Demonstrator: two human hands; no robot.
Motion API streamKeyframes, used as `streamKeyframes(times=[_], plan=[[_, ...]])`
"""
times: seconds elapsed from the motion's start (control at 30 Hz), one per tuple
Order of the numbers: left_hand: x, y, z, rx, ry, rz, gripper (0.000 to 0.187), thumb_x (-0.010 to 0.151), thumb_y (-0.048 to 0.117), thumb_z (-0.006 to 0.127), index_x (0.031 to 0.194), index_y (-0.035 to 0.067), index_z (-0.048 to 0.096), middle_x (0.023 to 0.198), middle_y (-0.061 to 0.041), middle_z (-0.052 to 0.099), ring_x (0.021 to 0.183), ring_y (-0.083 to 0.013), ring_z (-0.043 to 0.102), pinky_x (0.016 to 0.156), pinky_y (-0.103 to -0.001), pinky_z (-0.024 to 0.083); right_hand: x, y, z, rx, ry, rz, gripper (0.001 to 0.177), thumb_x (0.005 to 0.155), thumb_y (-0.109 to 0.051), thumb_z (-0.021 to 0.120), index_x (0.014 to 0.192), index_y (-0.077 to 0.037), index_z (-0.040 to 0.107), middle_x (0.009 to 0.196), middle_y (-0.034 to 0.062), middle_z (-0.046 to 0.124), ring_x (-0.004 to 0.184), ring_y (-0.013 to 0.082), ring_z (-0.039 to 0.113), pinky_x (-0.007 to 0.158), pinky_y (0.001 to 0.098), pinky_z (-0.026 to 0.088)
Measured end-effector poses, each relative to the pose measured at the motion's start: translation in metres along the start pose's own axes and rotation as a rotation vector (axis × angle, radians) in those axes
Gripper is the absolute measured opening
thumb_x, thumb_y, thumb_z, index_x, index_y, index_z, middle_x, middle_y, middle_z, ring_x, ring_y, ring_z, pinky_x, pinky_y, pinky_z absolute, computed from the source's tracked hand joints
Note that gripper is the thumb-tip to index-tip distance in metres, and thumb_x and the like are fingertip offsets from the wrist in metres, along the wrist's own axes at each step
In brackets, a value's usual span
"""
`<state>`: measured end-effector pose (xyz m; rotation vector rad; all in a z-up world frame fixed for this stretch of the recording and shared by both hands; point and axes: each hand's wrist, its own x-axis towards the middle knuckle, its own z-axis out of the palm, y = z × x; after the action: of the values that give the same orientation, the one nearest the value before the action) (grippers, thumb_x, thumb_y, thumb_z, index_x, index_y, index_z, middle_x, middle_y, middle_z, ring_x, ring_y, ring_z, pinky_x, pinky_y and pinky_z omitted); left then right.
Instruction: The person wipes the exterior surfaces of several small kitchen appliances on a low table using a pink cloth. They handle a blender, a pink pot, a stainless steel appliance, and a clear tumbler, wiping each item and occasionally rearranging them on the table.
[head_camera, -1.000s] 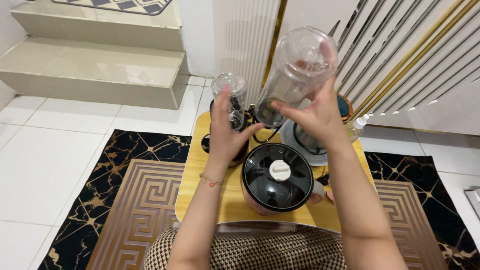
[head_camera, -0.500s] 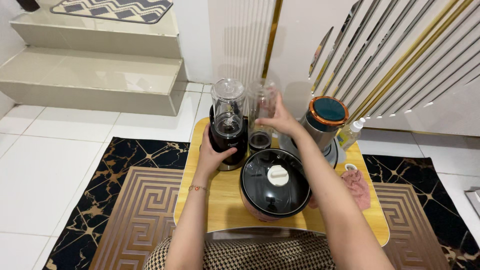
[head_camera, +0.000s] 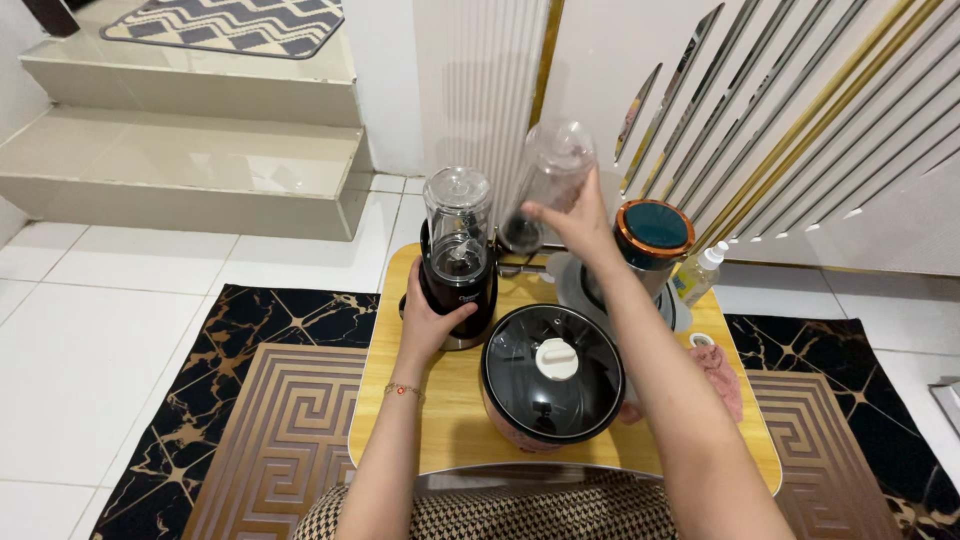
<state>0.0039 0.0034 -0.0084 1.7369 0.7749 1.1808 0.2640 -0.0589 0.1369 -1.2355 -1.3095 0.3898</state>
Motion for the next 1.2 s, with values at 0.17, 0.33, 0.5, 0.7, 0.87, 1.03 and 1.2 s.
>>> streamKeyframes(times=[0.17,0.33,0.5,0.7,0.87,1.03,1.2], plan=[[0.0,-0.001,-0.001,0.041,0.001,0.037,0.124,0.065,0.032,0.095,0.158,-0.002,0.019,0.155,-0.025,0.039,0.144,-0.0376,0.041,0.117,-0.043,0.036,0.009,-0.058,-0.012,-0.675,-0.047,-0.382,0.096,0.078,-0.02,0.086,0.155,-0.016,0.03,0.153,0.0167,0.045,0.144,0.037,0.045,0.122,0.0492,0.039],[-0.022,0.047,0.002,0.264,0.27,0.32,0.118,0.074,0.046,0.087,0.162,0.0,0.023,0.166,-0.026,0.032,0.154,-0.043,0.031,0.123,-0.048,0.034,-0.011,-0.082,-0.036,-1.319,-0.099,-0.936,0.083,0.093,-0.026,0.08,0.159,-0.039,0.032,0.156,0.0083,0.04,0.15,0.0277,0.035,0.129,0.0609,0.018],[-0.034,0.123,0.034,0.107,0.023,0.287,0.115,0.069,0.052,0.087,0.155,0.001,0.032,0.147,-0.018,0.047,0.137,-0.0313,0.048,0.107,-0.043,0.048,-0.032,-0.08,-0.056,-1.626,-0.24,-1.331,0.087,0.1,-0.028,0.078,0.165,-0.047,0.024,0.172,0.0084,0.022,0.16,0.0263,0.017,0.131,0.0611,0.006],[-0.014,0.139,0.052,-0.228,-0.203,0.192,0.102,0.078,0.025,0.092,0.158,0.002,0.033,0.148,-0.018,0.05,0.138,-0.0281,0.055,0.111,-0.038,0.052,-0.038,-0.134,-0.074,-1.383,-0.048,-1.076,0.105,0.092,-0.026,0.085,0.167,-0.038,0.012,0.179,0.0056,-0.005,0.162,0.0354,-0.006,0.129,0.0634,-0.006],[-0.007,0.121,0.059,-0.064,-0.273,0.212,0.103,0.079,0.033,0.089,0.157,0.0,0.029,0.153,-0.021,0.043,0.142,-0.0335,0.047,0.114,-0.043,0.044,-0.012,-0.187,-0.092,-0.755,-0.21,-0.275,0.102,0.069,-0.041,0.089,0.154,-0.018,0.038,0.158,0.0201,0.026,0.145,0.0409,0.034,0.111,0.052,0.041],[-0.001,0.093,0.021,0.405,0.066,0.47,0.095,0.084,0.042,0.09,0.157,0.01,0.037,0.158,-0.013,0.048,0.149,-0.0332,0.046,0.127,-0.043,0.038,0.001,-0.171,-0.06,-0.924,-0.184,-0.225,0.074,0.072,-0.039,0.089,0.136,-0.015,0.061,0.132,0.0135,0.06,0.119,0.0339,0.061,0.1,0.0436,0.052],[-0.014,0.047,-0.012,0.407,0.117,0.217,0.138,0.061,0.041,0.098,0.155,-0.005,0.008,0.157,-0.036,0.017,0.144,-0.0524,0.018,0.115,-0.054,0.023,0.003,-0.129,-0.042,-0.948,-0.211,-0.364,0.072,0.076,-0.036,0.089,0.139,-0.015,0.059,0.138,0.0129,0.058,0.128,0.0373,0.056,0.103,0.0473,0.05]])
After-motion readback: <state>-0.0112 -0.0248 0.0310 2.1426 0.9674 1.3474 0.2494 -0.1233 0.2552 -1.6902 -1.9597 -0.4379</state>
